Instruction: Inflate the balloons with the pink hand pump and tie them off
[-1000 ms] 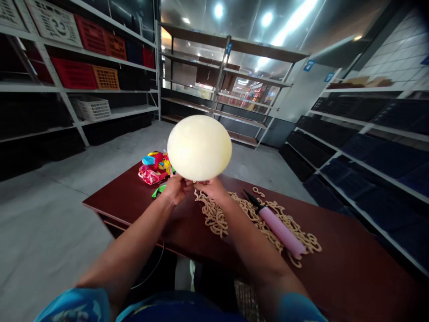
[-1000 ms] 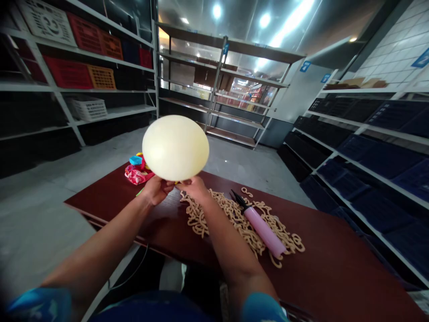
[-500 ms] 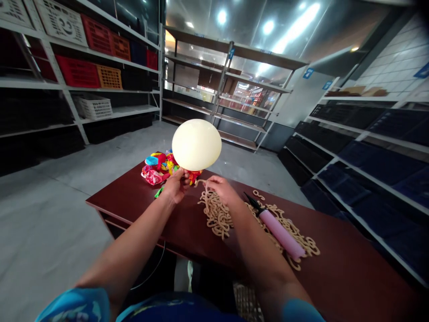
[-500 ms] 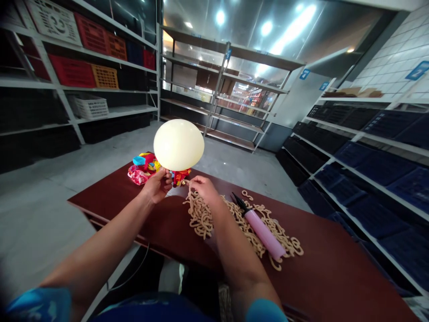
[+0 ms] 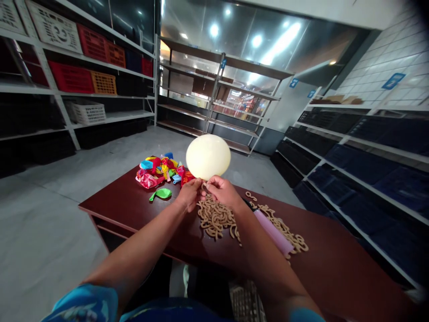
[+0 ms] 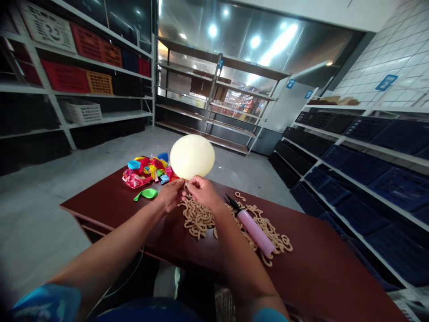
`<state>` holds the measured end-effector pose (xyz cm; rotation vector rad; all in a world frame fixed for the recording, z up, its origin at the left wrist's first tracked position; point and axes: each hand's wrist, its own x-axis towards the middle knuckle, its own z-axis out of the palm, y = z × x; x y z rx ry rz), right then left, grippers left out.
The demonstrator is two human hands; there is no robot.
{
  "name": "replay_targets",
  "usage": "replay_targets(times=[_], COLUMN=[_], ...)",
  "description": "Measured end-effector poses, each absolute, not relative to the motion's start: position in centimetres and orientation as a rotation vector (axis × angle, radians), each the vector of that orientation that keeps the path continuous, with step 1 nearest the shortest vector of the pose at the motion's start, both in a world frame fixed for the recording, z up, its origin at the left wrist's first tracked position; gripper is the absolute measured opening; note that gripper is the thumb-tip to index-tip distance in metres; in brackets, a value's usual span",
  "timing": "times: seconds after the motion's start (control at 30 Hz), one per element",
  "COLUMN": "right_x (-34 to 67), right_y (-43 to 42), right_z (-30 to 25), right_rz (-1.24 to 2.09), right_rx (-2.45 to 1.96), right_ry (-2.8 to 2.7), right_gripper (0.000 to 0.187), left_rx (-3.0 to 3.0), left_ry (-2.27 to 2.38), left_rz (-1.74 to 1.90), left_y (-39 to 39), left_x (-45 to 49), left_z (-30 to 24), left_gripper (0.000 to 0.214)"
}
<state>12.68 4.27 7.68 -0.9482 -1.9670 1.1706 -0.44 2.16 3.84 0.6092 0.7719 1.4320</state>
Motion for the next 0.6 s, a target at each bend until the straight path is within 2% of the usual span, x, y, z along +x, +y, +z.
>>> replay_targets(times=[0.6], right_x=[14.1], right_y=[4.9], right_z=[6.0], right_rz=[0.615], right_rx=[-1.135], right_ry=[-1.903], right_gripper=[0.014], left_rx=[0.945], left_ry=[0.809], left_rz=[1.294], left_y=[1.1], left_x=[-0.4], left_z=[2.9], left_gripper=[0.031])
